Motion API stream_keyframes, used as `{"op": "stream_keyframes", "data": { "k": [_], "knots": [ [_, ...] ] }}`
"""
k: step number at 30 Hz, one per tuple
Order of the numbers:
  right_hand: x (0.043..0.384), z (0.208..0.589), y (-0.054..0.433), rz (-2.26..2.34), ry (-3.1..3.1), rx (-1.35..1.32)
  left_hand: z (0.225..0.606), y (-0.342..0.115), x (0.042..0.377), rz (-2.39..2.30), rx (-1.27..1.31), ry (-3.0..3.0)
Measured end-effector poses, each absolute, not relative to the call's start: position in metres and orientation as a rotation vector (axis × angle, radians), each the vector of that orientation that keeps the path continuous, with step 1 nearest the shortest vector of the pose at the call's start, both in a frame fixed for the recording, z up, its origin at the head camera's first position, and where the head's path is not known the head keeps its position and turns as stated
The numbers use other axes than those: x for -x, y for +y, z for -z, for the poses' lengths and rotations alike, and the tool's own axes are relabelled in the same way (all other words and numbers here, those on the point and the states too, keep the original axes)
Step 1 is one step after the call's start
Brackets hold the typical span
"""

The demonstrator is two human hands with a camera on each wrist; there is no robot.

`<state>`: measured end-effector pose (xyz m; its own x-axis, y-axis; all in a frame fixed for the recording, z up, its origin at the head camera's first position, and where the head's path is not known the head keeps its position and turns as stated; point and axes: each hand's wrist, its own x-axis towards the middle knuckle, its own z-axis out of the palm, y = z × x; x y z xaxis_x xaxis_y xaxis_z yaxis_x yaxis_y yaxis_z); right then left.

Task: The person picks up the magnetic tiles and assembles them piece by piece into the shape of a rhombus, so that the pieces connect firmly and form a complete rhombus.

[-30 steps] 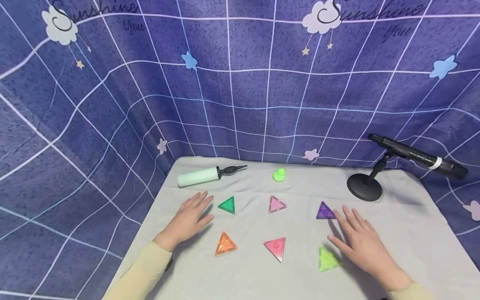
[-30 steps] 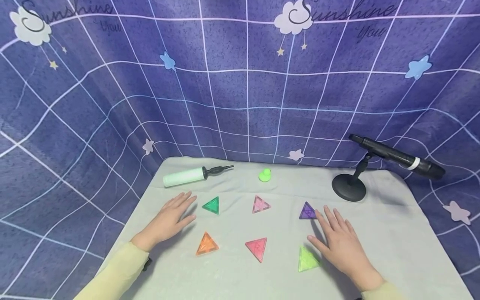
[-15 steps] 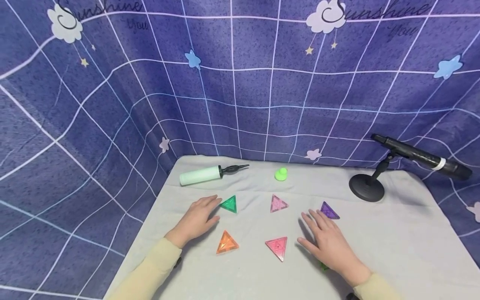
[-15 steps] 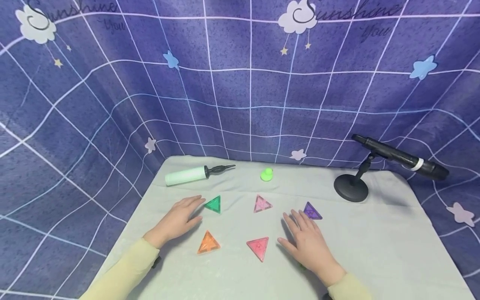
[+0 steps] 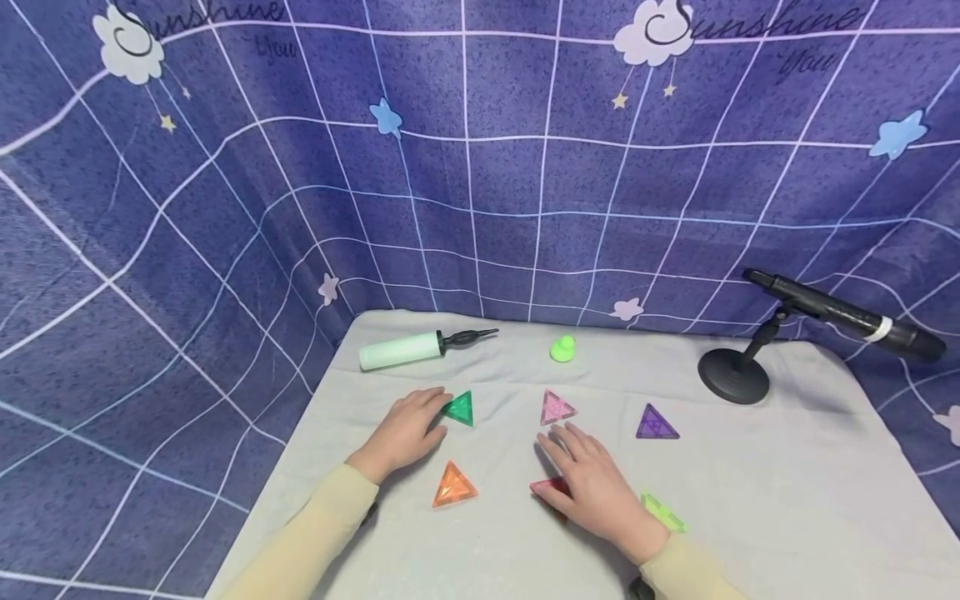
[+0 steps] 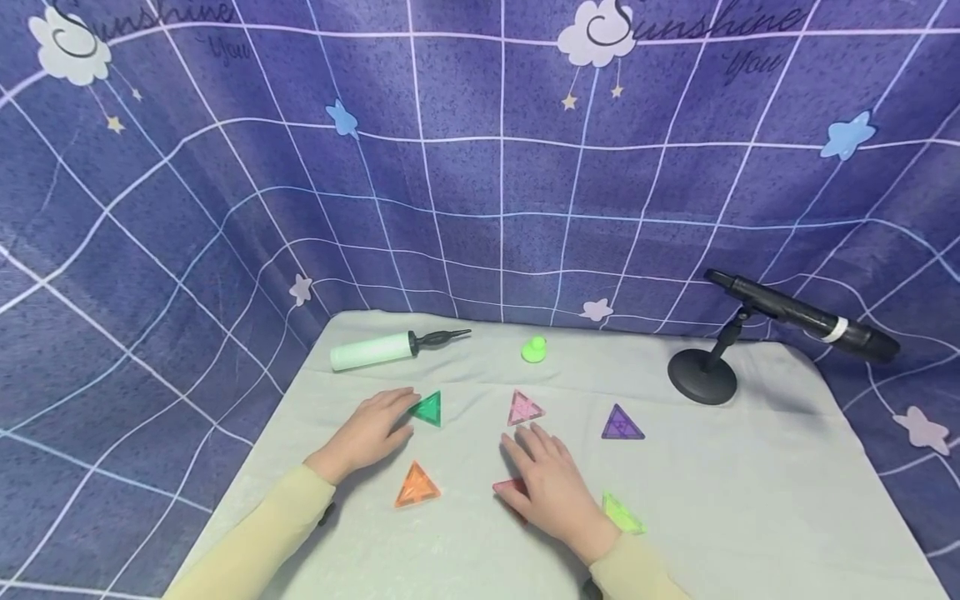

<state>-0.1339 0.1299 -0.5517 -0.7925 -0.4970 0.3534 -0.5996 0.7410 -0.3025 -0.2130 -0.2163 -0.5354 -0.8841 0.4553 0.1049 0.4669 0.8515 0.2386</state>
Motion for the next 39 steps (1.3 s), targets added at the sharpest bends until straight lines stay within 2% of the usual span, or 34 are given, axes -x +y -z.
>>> {"op": "stream_keyframes", "data": {
  "k": [15,27,39],
  "knots": [
    [0.141,0.539,0.063,-0.486,-2.698,-1.124,0.539,-0.204,0.234,0.391,0.678,-2.948],
    [0.142,0.544,0.015,-0.360,-2.622,-1.331,0.537,-0.190,0.247,0.370,0.599,-3.056],
    [0.135,0.550,0.001,-0.257,-2.480,-1.284,0.536,-0.191,0.240,0.414,0.518,-3.062]
  ]
}}
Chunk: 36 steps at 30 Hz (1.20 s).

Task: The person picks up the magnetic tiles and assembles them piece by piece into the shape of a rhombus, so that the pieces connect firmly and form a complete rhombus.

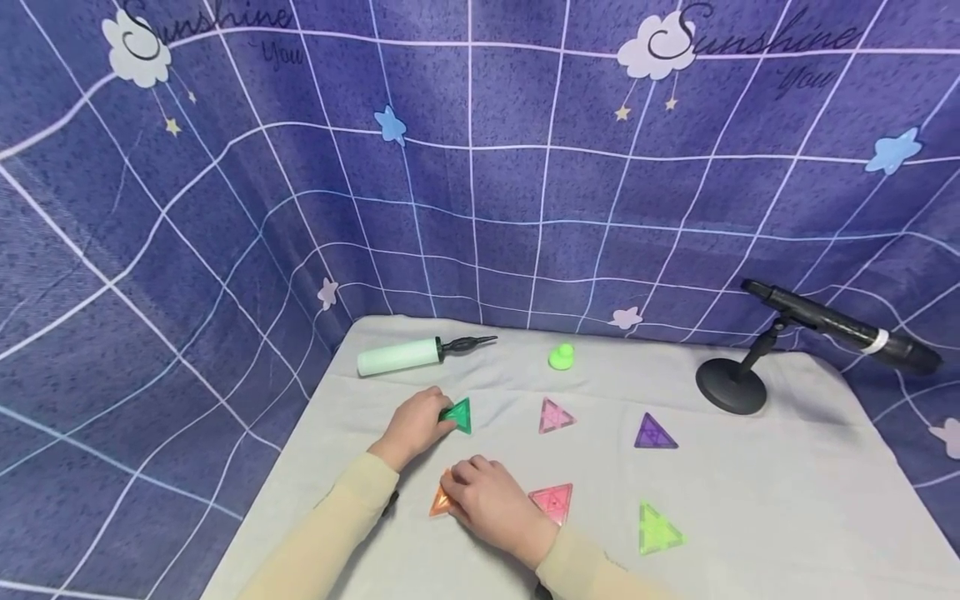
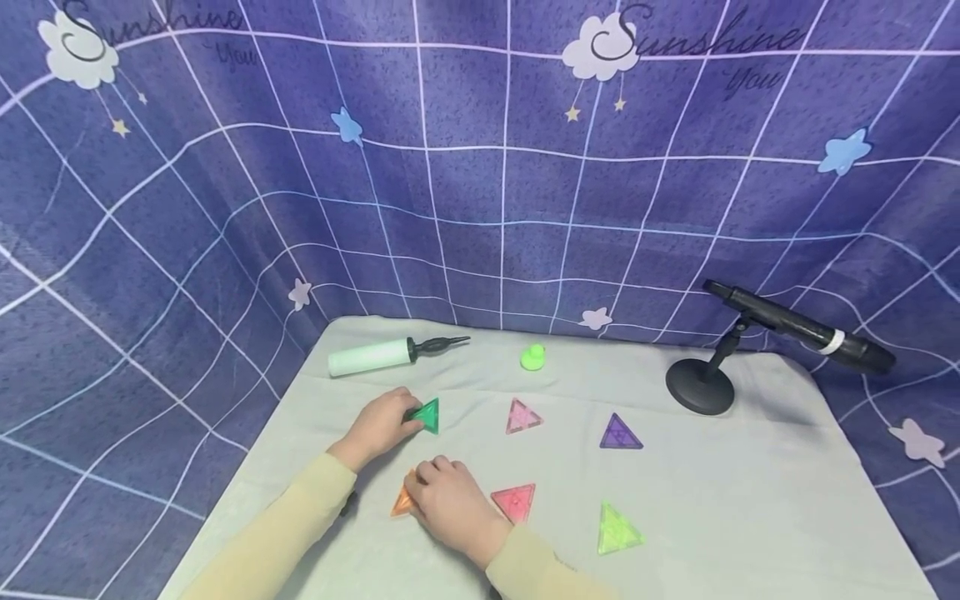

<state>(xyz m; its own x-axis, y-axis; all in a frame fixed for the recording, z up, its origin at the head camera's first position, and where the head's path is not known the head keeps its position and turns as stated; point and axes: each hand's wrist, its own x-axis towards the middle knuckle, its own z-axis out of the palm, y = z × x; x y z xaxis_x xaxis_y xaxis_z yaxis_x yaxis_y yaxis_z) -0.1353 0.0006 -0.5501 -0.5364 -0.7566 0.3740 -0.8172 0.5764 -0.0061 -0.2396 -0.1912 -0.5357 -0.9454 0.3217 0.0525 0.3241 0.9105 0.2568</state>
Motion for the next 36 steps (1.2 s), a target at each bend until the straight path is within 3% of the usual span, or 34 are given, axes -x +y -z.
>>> {"op": "stream_keyframes", "data": {
  "k": [20,36],
  "knots": [
    [0.126,0.546,-0.003,-0.172,-2.504,-1.205,0.538,-0.195,0.234,0.572,0.430,-3.031],
    [0.139,0.541,-0.008,-0.345,-2.566,-1.240,0.537,-0.207,0.222,0.565,0.464,-2.984]
  ]
}}
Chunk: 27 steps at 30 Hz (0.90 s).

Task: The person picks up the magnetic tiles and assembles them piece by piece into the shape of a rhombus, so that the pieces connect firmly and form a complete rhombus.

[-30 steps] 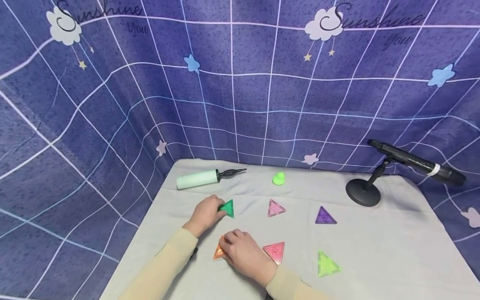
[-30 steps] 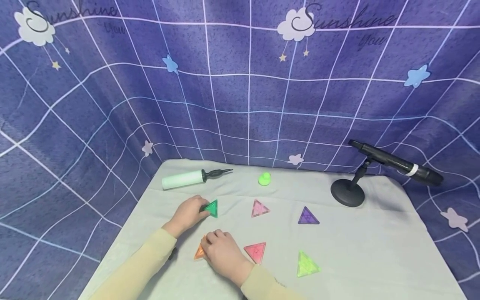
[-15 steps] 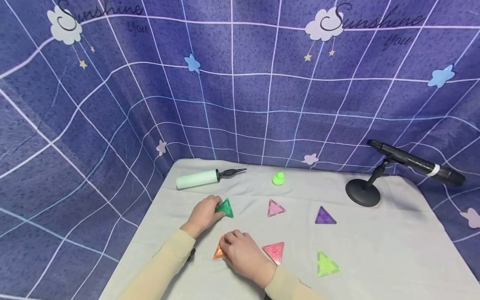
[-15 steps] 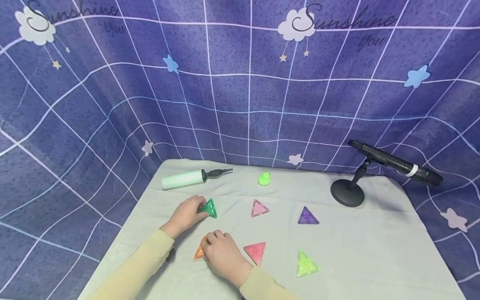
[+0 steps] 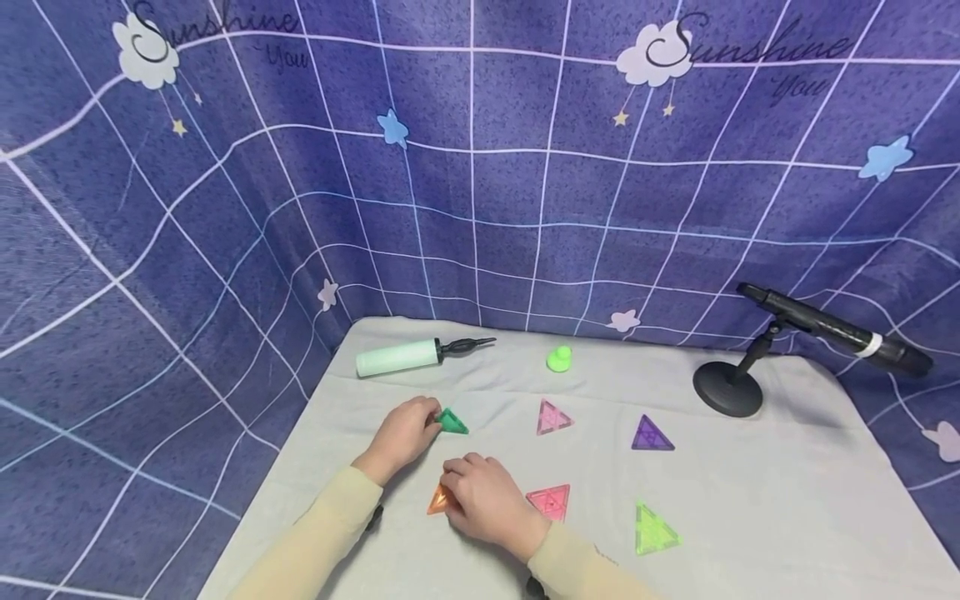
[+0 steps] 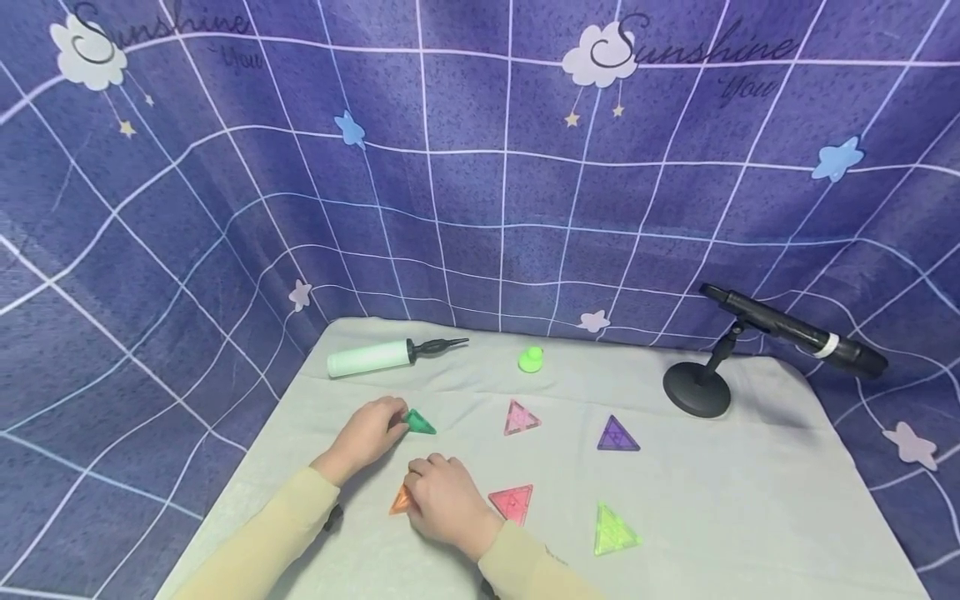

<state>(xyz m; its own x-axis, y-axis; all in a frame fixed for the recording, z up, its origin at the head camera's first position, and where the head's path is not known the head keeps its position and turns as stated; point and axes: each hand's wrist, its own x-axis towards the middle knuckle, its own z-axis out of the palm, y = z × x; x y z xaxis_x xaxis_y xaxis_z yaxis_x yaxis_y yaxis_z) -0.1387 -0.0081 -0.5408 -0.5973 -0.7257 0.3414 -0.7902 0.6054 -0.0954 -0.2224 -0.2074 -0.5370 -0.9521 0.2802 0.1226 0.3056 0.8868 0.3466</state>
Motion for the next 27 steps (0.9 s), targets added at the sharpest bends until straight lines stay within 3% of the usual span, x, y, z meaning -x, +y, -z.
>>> {"op": "stream_keyframes", "data": {
  "k": [27],
  "knots": [
    [0.176,0.540,-0.005,-0.374,-2.599,-1.172,0.538,-0.209,0.204,0.419,0.585,-2.975]
  ]
}}
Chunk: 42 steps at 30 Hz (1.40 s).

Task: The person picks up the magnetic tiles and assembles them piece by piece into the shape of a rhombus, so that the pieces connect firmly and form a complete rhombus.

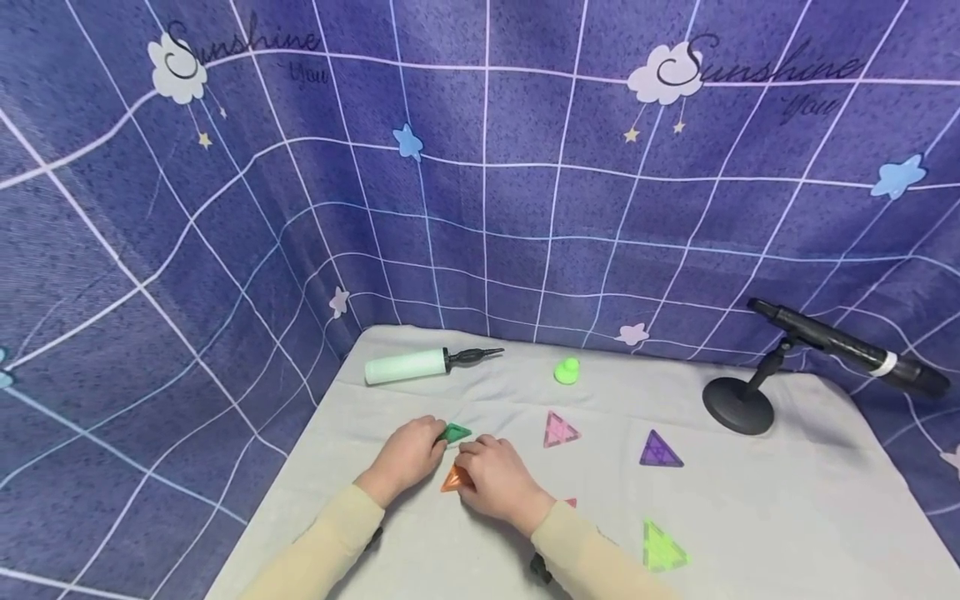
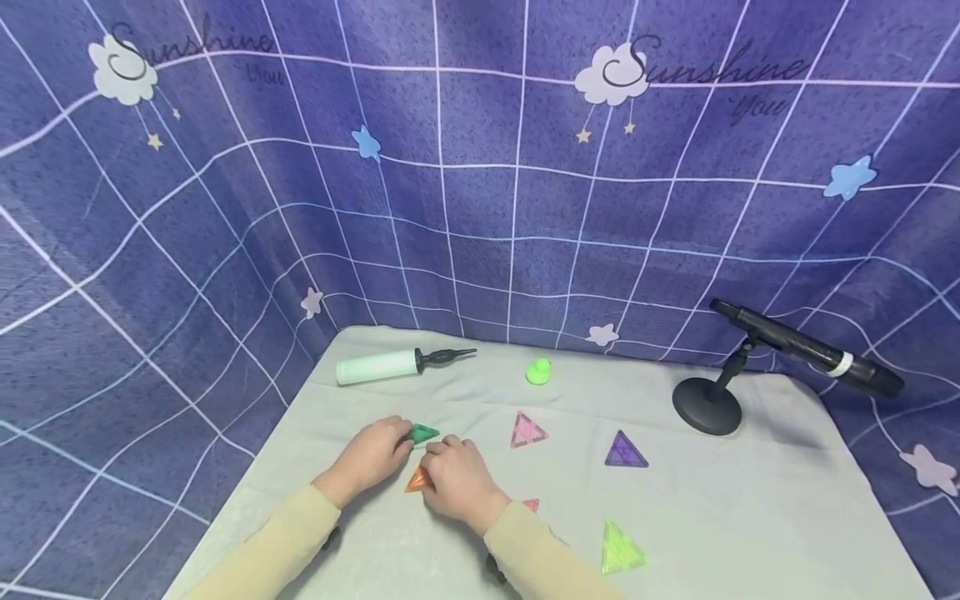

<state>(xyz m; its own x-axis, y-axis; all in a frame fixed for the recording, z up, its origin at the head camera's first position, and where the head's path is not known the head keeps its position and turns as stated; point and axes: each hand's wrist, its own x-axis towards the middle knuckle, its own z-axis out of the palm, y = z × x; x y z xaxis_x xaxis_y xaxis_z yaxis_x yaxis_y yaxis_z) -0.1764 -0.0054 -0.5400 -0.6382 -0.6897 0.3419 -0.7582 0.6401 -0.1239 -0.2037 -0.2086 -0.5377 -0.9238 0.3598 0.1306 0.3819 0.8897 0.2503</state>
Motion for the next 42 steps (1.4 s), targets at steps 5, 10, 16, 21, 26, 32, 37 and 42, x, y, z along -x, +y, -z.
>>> {"op": "stream_keyframes", "data": {
  "k": [5,10,16,21,26,32,37,42],
  "knots": [
    [0.182,0.543,-0.003,-0.404,-2.606,-1.127,0.539,-0.207,0.200,0.434,0.588,-2.958],
    [0.187,0.543,-0.001,-0.402,-2.614,-1.098,0.538,-0.205,0.195,0.459,0.561,-2.977],
    [0.193,0.545,0.000,-0.419,-2.616,-1.082,0.543,-0.203,0.190,0.482,0.565,-2.958],
    [0.197,0.543,0.001,-0.434,-2.624,-1.101,0.543,-0.201,0.185,0.490,0.568,-2.963],
    [0.202,0.543,0.000,-0.449,-2.601,-1.144,0.544,-0.199,0.183,0.507,0.579,-2.949],
    [0.204,0.542,0.001,-0.464,-2.597,-1.183,0.545,-0.197,0.182,0.505,0.590,-2.920],
    [0.203,0.542,0.003,-0.514,-2.605,-1.182,0.547,-0.196,0.181,0.501,0.600,-2.901],
    [0.203,0.545,0.004,-0.549,-2.610,-1.172,0.550,-0.196,0.180,0.493,0.605,-2.880]
  ]
}}
